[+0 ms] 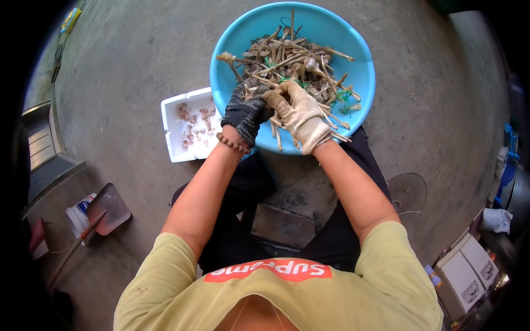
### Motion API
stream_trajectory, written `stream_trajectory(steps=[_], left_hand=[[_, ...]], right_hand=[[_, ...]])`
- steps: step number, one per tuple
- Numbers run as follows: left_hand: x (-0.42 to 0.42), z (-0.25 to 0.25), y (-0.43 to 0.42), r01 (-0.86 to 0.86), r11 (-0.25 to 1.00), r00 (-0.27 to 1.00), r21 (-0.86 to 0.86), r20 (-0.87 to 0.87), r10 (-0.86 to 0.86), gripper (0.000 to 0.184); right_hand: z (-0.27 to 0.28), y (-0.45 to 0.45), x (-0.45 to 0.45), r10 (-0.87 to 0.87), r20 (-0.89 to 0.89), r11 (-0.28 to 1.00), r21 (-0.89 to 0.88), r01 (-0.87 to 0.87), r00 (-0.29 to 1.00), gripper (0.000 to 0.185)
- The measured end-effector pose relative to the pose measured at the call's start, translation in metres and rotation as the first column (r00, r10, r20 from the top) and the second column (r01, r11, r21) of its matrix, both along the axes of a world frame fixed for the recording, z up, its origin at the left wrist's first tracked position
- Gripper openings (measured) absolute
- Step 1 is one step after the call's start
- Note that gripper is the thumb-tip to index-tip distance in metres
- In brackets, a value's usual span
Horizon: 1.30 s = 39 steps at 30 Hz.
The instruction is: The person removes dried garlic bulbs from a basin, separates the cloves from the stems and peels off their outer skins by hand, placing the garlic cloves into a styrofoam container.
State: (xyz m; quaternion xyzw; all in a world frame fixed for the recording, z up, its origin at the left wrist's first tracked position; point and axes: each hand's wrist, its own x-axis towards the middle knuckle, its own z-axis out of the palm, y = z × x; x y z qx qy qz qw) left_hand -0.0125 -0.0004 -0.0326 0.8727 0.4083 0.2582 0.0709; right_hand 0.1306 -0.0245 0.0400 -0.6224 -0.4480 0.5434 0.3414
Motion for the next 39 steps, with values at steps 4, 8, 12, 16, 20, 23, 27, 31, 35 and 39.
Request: stream_trajectory(steps=[4, 8, 12, 16, 20, 23, 27, 31, 35, 39], left_hand=[[0.008, -0.013, -0.008, 0.316, 0.606, 0.593, -0.729, 0.651, 0.474, 0.023], [0.007, -0.003, -0.014, 0.286, 0.596, 0.63, -0.751, 0.616, 0.474, 0.023], [0.012, -0.007, -0.019, 0.11, 0.826, 0.706, -0.553, 0.628, 0.327, 0.023], [0.012, -0.026, -0.021, 0.08, 0.834, 0.81, -0.546, 0.524, 0.265, 0.024], [0.009, -0.018, -0.025, 0.06, 0.7, 0.771, -0.711, 0.478, 0.42, 0.027], [0.004, 0.012, -0.027, -0.021, 0.653, 0.866, -0.757, 0.312, 0.39, 0.029], [0.003, 0.028, -0.03, -0.112, 0.8, 0.921, -0.59, 0.24, 0.307, 0.034], [0.008, -0.006, -0.029, -0.038, 0.534, 0.706, -0.845, 0.356, 0.612, 0.038], [0.003, -0.004, -0.024, -0.029, 0.591, 0.788, -0.806, 0.345, 0.509, 0.039], [0.004, -0.017, -0.019, -0.169, 0.898, 0.899, -0.406, 0.309, 0.309, 0.017]], right_hand=[[-0.004, -0.007, -0.006, -0.019, 0.145, 0.992, 0.129, 0.001, 0.989, 0.032], [0.01, -0.011, -0.017, -0.11, 0.011, 0.994, 0.028, 0.109, 0.994, 0.03], [0.012, -0.014, -0.02, -0.134, 0.018, 0.989, 0.067, 0.133, 0.991, 0.026], [0.005, -0.015, -0.021, -0.152, 0.131, 0.975, 0.181, 0.127, 0.98, 0.022], [0.008, -0.014, -0.024, -0.163, 0.124, 0.959, 0.252, 0.128, 0.979, 0.019], [0.007, -0.014, -0.024, -0.154, 0.145, 0.966, 0.232, 0.118, 0.977, 0.017], [0.005, -0.015, -0.025, -0.166, 0.073, 0.965, 0.218, 0.147, 0.983, 0.019], [0.004, -0.014, -0.025, -0.195, -0.104, 0.977, 0.07, 0.203, 0.975, 0.019], [-0.006, -0.008, -0.019, -0.185, -0.269, 0.979, 0.029, 0.2, 0.945, 0.019], [-0.012, -0.007, -0.017, -0.135, -0.222, 0.984, 0.081, 0.156, 0.966, 0.021]])
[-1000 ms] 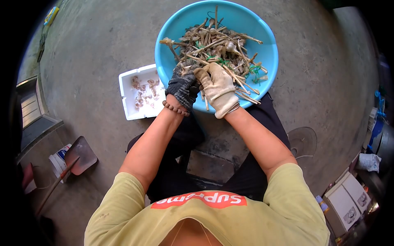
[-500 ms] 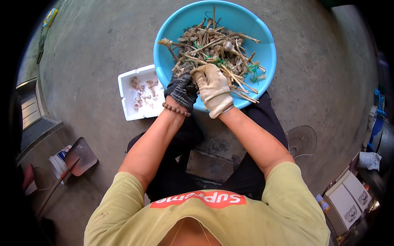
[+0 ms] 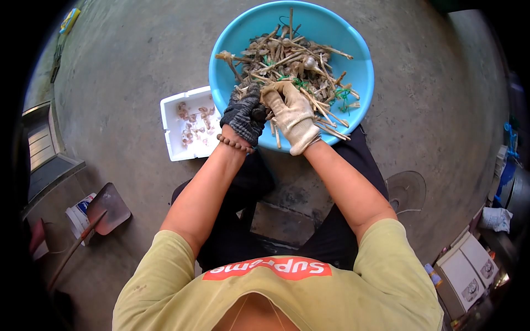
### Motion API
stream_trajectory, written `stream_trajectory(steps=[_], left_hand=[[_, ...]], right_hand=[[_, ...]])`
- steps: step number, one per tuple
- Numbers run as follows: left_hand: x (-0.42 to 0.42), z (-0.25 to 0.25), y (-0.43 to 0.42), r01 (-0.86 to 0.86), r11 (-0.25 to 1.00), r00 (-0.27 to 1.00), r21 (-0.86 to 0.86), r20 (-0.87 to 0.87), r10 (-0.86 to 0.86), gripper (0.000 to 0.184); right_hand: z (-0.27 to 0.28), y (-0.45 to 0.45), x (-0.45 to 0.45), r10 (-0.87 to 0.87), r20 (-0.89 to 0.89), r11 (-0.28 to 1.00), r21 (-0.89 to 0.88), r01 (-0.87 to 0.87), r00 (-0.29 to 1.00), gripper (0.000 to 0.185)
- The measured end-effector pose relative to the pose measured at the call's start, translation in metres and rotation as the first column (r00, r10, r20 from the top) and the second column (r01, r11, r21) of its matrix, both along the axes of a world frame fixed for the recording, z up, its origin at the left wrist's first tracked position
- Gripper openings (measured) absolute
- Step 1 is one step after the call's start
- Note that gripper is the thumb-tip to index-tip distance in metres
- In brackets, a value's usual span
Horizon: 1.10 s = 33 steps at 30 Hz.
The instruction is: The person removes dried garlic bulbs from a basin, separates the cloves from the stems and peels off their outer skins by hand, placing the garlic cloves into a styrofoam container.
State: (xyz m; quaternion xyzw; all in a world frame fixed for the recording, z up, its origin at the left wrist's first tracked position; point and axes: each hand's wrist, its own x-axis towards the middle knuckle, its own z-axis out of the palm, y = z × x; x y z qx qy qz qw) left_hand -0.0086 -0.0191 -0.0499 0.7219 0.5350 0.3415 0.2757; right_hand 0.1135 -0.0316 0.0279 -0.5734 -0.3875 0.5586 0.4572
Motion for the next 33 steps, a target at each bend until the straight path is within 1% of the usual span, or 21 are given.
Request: stream_trajectory(steps=[1, 3, 4, 6, 9, 10, 11, 13, 14, 15, 18, 21, 22, 23, 25, 26, 27, 29, 30, 32, 33], left_hand=[[-0.001, -0.001, 0.004, -0.001, 1.0, 1.0, 0.001, -0.001, 0.001, 0.017], [-0.006, 0.003, 0.012, 0.205, 0.975, 0.945, 0.089, -0.277, -0.173, 0.028], [-0.006, 0.014, 0.012, 0.201, 0.976, 0.945, 0.089, -0.278, -0.17, 0.028], [-0.004, 0.036, 0.006, 0.164, 0.985, 0.954, -0.055, -0.244, -0.172, 0.035], [-0.004, 0.045, 0.003, 0.16, 0.987, 0.949, 0.002, -0.275, -0.154, 0.033], [0.003, 0.046, 0.007, 0.135, 0.897, 0.928, -0.421, 0.37, 0.034, 0.034], [0.001, 0.048, 0.003, 0.117, 0.985, 0.982, -0.127, -0.136, -0.134, 0.033], [0.002, 0.046, 0.012, 0.178, 0.967, 0.945, -0.185, -0.242, -0.22, 0.033], [0.001, 0.046, 0.009, 0.182, 0.964, 0.937, -0.196, -0.263, -0.231, 0.032], [0.002, 0.05, 0.01, 0.182, 0.971, 0.963, -0.158, -0.171, -0.208, 0.031], [0.004, 0.057, 0.007, 0.221, 0.959, 0.951, -0.178, -0.177, -0.252, 0.032], [0.007, 0.052, 0.006, 0.181, 0.963, 0.952, -0.2, -0.211, -0.223, 0.03], [0.008, 0.043, 0.005, 0.181, 0.975, 0.956, -0.127, -0.21, -0.205, 0.029], [0.009, 0.03, 0.005, 0.179, 0.976, 0.956, -0.124, -0.212, -0.202, 0.029], [0.011, 0.015, 0.008, 0.142, 0.98, 0.969, -0.141, -0.183, -0.166, 0.029], [0.012, 0.008, 0.007, 0.119, 0.974, 0.967, -0.194, -0.201, -0.158, 0.029], [0.011, 0.019, 0.007, 0.118, 0.974, 0.967, -0.193, -0.201, -0.157, 0.029], [0.007, 0.051, 0.007, 0.146, 0.949, 0.964, -0.278, -0.177, -0.2, 0.029], [0.007, 0.049, 0.007, 0.146, 0.949, 0.964, -0.278, -0.177, -0.2, 0.029], [0.006, 0.042, 0.01, 0.142, 0.988, 0.933, -0.065, -0.326, -0.155, 0.033], [0.006, 0.042, 0.011, 0.137, 0.988, 0.933, -0.069, -0.327, -0.152, 0.033]], right_hand=[[-0.003, 0.0, -0.001, 0.003, 0.068, 1.0, 0.03, -0.005, 0.998, 0.022], [-0.006, -0.001, -0.004, -0.017, 0.026, 0.997, 0.073, 0.015, 1.0, 0.022], [-0.003, 0.0, -0.003, -0.023, 0.053, 0.998, 0.067, 0.02, 0.998, 0.023], [0.0, 0.001, 0.0, -0.024, 0.077, 0.998, 0.06, 0.019, 0.997, 0.023], [0.004, 0.004, 0.004, 0.012, -0.032, 1.0, 0.01, -0.011, 0.999, 0.024], [0.003, 0.005, 0.001, -0.016, -0.06, 0.999, 0.027, 0.017, 0.998, 0.024], [0.007, 0.003, 0.001, -0.026, -0.104, 0.996, -0.086, 0.017, 0.994, 0.025], [0.01, 0.002, -0.003, -0.059, -0.152, 0.987, -0.156, 0.035, 0.987, 0.026], [0.01, 0.001, -0.005, -0.082, -0.168, 0.989, -0.139, 0.059, 0.982, 0.027], [0.011, 0.001, -0.005, -0.083, -0.17, 0.986, -0.156, 0.056, 0.982, 0.027], [0.004, -0.003, -0.004, -0.134, -0.225, 0.984, -0.145, 0.103, 0.965, 0.024], [0.009, -0.004, -0.005, -0.146, -0.238, 0.983, -0.146, 0.114, 0.96, 0.021], [0.008, -0.005, -0.005, -0.13, -0.223, 0.985, -0.138, 0.1, 0.966, 0.017], [0.008, -0.006, -0.006, -0.127, -0.224, 0.986, -0.135, 0.098, 0.966, 0.017], [0.008, -0.008, -0.009, -0.062, -0.114, 0.998, -0.029, 0.059, 0.992, 0.015], [0.008, -0.009, -0.011, -0.067, -0.066, 0.997, -0.034, 0.065, 0.996, 0.014], [0.009, -0.009, -0.012, -0.067, -0.066, 0.997, -0.033, 0.065, 0.996, 0.014], [0.012, -0.008, -0.013, -0.114, -0.047, 0.993, -0.03, 0.113, 0.992, 0.015], [0.016, -0.006, -0.012, -0.113, -0.046, 0.993, -0.03, 0.112, 0.992, 0.015], [0.023, 0.0, -0.004, -0.078, -0.125, 0.989, -0.137, 0.061, 0.989, 0.016], [0.02, 0.004, 0.005, -0.018, -0.15, 0.989, -0.147, -0.005, 0.989, 0.018]])
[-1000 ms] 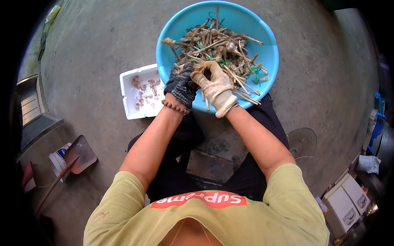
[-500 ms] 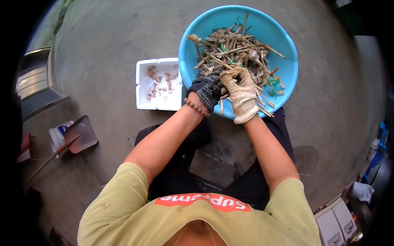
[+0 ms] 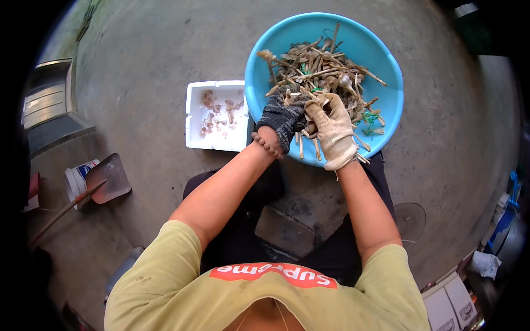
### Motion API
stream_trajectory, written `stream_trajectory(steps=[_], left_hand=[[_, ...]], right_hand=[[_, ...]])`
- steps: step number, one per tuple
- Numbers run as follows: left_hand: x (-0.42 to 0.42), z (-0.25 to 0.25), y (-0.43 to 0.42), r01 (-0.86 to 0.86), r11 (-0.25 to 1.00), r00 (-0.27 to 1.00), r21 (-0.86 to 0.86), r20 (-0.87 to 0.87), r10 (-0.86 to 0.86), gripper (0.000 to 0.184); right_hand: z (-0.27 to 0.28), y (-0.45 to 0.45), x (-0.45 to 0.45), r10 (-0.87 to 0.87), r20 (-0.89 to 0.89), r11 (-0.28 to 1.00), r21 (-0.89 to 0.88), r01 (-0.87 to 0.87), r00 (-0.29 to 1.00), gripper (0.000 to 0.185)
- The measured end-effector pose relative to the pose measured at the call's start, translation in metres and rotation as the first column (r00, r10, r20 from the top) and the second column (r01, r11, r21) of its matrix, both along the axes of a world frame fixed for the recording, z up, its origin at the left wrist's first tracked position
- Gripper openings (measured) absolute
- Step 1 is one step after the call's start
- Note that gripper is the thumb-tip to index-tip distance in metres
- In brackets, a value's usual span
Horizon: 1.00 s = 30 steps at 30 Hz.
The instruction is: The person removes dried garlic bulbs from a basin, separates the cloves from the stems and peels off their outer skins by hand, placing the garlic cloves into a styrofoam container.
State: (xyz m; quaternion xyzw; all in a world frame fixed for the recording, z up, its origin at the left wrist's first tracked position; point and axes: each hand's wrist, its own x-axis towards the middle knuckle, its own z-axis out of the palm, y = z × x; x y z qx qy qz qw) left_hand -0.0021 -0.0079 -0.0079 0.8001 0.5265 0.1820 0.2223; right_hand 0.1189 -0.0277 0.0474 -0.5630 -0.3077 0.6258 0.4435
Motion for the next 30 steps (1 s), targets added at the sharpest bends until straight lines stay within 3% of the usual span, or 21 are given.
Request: stream_trajectory(steps=[3, 4, 7, 8, 10, 11, 13, 17, 20, 24, 26, 27, 30], left_hand=[[-0.003, 0.019, -0.001, 0.057, 0.998, 0.995, 0.011, -0.083, -0.056, 0.042], [0.005, 0.011, -0.002, -0.187, 0.881, 0.847, -0.434, 0.383, 0.369, 0.042], [0.008, 0.02, -0.002, -0.179, 0.896, 0.867, -0.406, 0.365, 0.338, 0.041], [0.009, 0.027, -0.006, -0.201, 0.925, 0.861, -0.322, 0.391, 0.324, 0.044], [0.008, 0.025, -0.005, -0.102, 0.956, 0.873, -0.275, 0.436, 0.219, 0.035], [0.008, 0.025, -0.005, -0.105, 0.955, 0.872, -0.276, 0.436, 0.222, 0.035], [0.009, 0.032, -0.004, -0.045, 0.883, 0.808, -0.468, 0.503, 0.308, 0.034], [0.011, 0.028, -0.006, -0.041, 0.896, 0.769, -0.443, 0.558, 0.311, 0.032], [0.011, 0.017, -0.003, -0.084, 0.927, 0.86, -0.365, 0.443, 0.252, 0.039], [0.009, 0.003, -0.003, -0.041, 0.959, 0.96, -0.281, 0.254, 0.115, 0.031], [0.007, 0.0, -0.006, 0.005, 0.991, 0.984, -0.13, 0.179, 0.019, 0.032], [0.008, 0.01, -0.007, -0.068, 0.97, 0.943, -0.235, 0.303, 0.14, 0.032], [0.007, 0.012, -0.004, -0.04, 0.963, 0.94, -0.266, 0.318, 0.127, 0.032]], right_hand=[[0.003, 0.01, 0.018, 0.16, -0.042, 0.98, -0.112, -0.164, 0.986, 0.018], [0.014, 0.012, 0.019, 0.191, -0.017, 0.964, -0.186, -0.191, 0.981, 0.017], [-0.003, 0.011, 0.025, 0.192, -0.036, 0.969, -0.152, -0.195, 0.981, 0.016], [-0.004, 0.011, 0.029, 0.197, -0.041, 0.968, -0.153, -0.201, 0.98, 0.016], [0.003, 0.012, 0.034, 0.174, -0.097, 0.959, -0.209, -0.191, 0.98, 0.015], [0.0, 0.013, 0.038, 0.159, -0.135, 0.959, -0.215, -0.185, 0.978, 0.015], [-0.001, 0.012, 0.041, 0.151, -0.17, 0.962, -0.202, -0.184, 0.974, 0.015], [0.007, 0.013, 0.037, 0.157, -0.188, 0.957, -0.214, -0.196, 0.97, 0.017], [0.01, 0.01, 0.024, 0.161, -0.145, 0.959, -0.211, -0.189, 0.976, 0.016], [0.003, 0.006, 0.019, 0.163, -0.164, 0.968, -0.164, -0.19, 0.973, 0.015], [0.004, 0.005, 0.017, 0.17, -0.141, 0.966, -0.172, -0.193, 0.975, 0.014], [0.003, 0.006, 0.017, 0.173, -0.14, 0.969, -0.151, -0.193, 0.975, 0.014], [0.004, 0.006, 0.013, 0.172, -0.1, 0.975, -0.122, -0.184, 0.98, 0.013]])
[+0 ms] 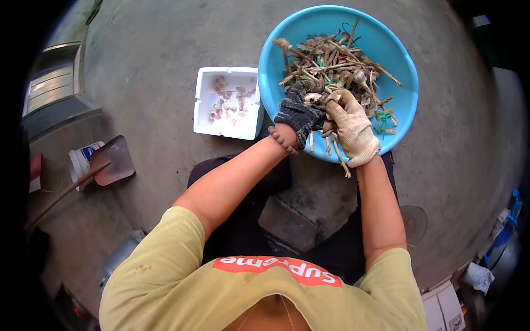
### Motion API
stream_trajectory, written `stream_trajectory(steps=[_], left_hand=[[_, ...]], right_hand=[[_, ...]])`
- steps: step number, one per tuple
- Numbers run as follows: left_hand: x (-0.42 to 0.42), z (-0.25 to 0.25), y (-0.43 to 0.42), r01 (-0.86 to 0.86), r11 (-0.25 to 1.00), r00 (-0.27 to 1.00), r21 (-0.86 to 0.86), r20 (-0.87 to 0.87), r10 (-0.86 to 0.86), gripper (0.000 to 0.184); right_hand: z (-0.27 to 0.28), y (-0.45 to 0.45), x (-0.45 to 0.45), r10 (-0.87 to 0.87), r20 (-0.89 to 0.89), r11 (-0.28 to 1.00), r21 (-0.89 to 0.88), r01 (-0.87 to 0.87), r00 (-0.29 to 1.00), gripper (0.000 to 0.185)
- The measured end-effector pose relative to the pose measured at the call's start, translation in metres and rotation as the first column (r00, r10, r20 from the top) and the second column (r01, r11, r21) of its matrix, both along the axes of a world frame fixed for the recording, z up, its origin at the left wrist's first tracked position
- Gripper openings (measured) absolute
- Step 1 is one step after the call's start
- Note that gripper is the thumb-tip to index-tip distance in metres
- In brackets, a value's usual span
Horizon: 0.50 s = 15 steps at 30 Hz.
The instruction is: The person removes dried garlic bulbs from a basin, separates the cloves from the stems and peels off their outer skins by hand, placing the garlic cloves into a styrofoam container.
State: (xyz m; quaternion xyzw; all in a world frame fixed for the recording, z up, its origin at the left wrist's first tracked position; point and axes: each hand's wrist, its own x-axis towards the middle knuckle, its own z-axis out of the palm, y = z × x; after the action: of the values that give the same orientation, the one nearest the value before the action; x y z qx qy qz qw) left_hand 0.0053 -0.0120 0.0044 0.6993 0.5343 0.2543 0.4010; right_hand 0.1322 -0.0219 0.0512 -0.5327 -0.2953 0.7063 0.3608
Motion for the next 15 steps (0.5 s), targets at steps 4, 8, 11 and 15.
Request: stream_trajectory(steps=[4, 8, 11, 15], left_hand=[[0.002, 0.011, -0.003, -0.074, 0.997, 0.997, -0.008, 0.005, 0.074, 0.025], [0.002, 0.02, -0.007, -0.136, 0.988, 0.989, -0.075, 0.044, 0.14, 0.027], [0.0, 0.016, -0.01, -0.118, 0.991, 0.991, -0.065, 0.063, 0.122, 0.027], [0.003, 0.029, -0.007, -0.205, 0.928, 0.915, -0.312, 0.275, 0.294, 0.027]], right_hand=[[-0.003, -0.003, -0.005, -0.023, 0.049, 1.0, 0.004, 0.023, 0.999, 0.011], [-0.005, -0.003, -0.01, -0.098, 0.024, 0.995, -0.024, 0.098, 0.995, 0.008], [-0.003, -0.003, -0.01, -0.09, -0.034, 0.995, -0.042, 0.088, 0.995, 0.008], [-0.001, -0.005, -0.013, -0.122, -0.086, 0.992, -0.038, 0.119, 0.989, 0.005]])
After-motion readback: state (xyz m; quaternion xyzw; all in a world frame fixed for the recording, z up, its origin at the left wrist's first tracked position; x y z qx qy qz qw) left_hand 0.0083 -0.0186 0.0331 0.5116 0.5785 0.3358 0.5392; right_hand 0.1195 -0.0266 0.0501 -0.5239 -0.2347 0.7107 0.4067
